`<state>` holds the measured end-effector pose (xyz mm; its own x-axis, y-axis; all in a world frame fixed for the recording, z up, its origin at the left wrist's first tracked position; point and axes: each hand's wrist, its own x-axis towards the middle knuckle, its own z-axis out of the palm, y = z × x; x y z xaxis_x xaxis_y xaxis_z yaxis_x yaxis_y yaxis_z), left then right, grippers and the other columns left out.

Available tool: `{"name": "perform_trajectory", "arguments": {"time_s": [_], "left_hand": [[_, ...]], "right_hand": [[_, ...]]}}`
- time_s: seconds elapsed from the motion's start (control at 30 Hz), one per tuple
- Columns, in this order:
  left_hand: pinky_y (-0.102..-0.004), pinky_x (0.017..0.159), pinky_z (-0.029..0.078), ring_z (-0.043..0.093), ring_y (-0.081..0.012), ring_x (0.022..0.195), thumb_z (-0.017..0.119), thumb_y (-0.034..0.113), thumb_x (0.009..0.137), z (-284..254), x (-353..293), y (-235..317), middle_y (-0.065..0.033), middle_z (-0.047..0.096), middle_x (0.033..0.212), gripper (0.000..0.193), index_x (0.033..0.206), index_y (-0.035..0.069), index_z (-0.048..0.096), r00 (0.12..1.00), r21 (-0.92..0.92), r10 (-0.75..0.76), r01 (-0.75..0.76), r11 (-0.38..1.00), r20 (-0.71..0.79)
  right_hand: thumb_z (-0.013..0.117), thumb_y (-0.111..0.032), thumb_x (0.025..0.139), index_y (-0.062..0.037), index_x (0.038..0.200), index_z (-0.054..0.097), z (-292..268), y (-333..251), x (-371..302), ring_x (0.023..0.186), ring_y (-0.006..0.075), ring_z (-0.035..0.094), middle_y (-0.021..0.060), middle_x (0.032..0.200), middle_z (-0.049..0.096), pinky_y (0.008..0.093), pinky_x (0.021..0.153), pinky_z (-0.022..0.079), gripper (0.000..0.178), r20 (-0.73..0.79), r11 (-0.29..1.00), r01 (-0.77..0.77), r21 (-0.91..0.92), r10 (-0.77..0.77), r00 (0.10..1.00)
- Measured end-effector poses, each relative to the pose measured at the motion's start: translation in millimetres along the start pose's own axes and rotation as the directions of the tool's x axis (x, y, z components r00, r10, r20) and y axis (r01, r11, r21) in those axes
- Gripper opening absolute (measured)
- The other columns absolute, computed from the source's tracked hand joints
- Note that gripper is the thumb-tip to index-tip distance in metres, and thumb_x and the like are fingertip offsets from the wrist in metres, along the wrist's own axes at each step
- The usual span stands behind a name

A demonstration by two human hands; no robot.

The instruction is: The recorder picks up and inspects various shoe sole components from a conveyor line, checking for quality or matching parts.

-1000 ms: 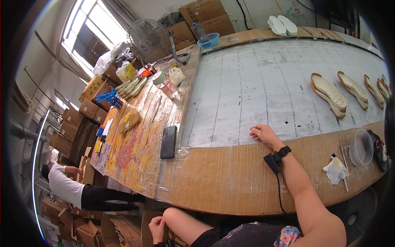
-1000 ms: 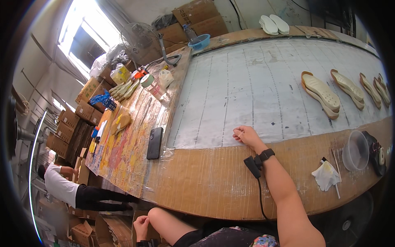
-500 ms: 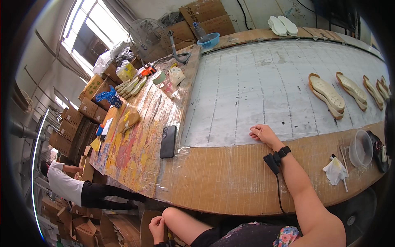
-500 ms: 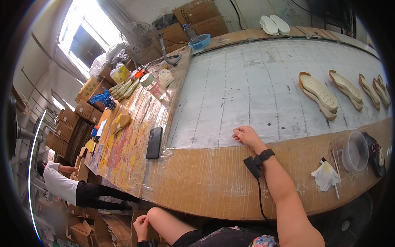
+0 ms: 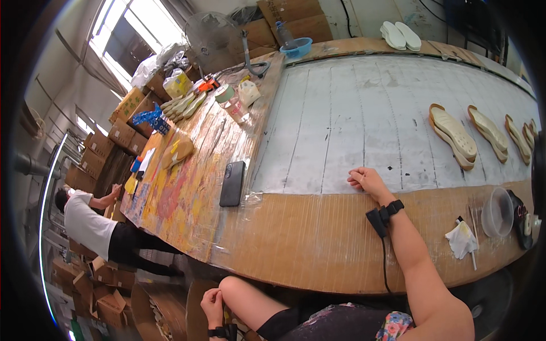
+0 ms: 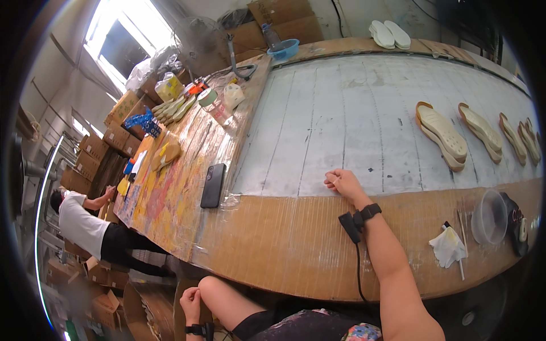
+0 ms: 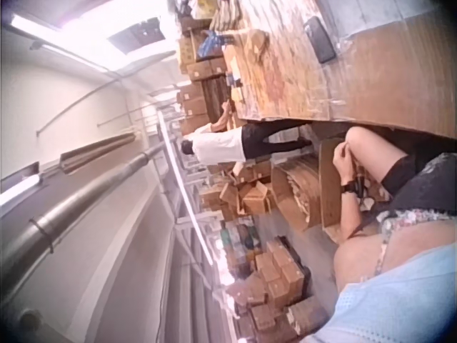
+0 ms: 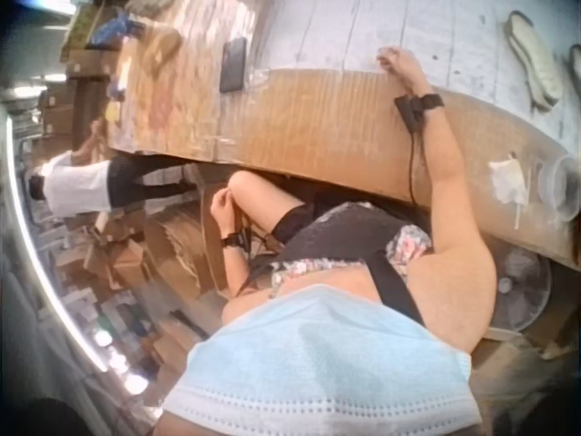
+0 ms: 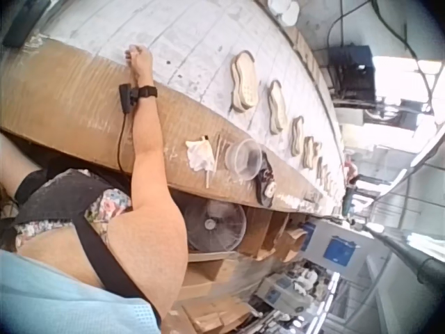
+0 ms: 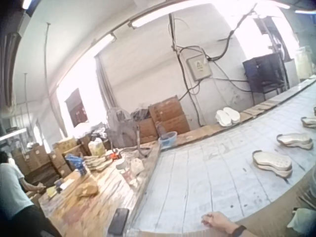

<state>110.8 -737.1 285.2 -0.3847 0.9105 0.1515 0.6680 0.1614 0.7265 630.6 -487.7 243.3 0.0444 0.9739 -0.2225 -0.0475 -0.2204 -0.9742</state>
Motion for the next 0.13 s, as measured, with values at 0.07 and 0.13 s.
{"name": "perform_trajectory", "arguments": {"time_s": [0.07, 0.13], "left_hand": [[-0.0263, 0.068, 0.047, 0.058, -0.0172, 0.077, 0.059, -0.001, 0.079, -0.8, 0.2, 3.4, -0.0094, 0.060, 0.088, 0.007, 0.084, -0.003, 0.063, 1.000, -0.064, -0.025, 0.026, 0.998, 0.014], [-0.0263, 0.069, 0.047, 0.058, -0.0185, 0.078, 0.060, 0.000, 0.079, -3.6, -3.0, 5.9, -0.0091, 0.060, 0.089, 0.007, 0.084, -0.002, 0.064, 0.999, -0.100, -0.048, 0.050, 0.994, 0.026]], "right_hand": [[0.053, -0.024, 0.087, -0.0009, 0.100, 0.059, -0.3, 0.1, 0.2, 0.074, 0.0110, 0.058, 0.0063, 0.088, 0.064, 0.0237, 0.062, 0.046, 0.027, -0.001, 1.000, -0.004, -0.006, 0.004, 1.000], [0.053, -0.025, 0.087, -0.0013, 0.100, 0.059, -0.1, 0.0, -1.0, 0.074, 0.0110, 0.058, 0.0060, 0.088, 0.064, 0.0237, 0.062, 0.045, 0.027, 0.007, 1.000, -0.011, -0.017, 0.011, 1.000]]}}
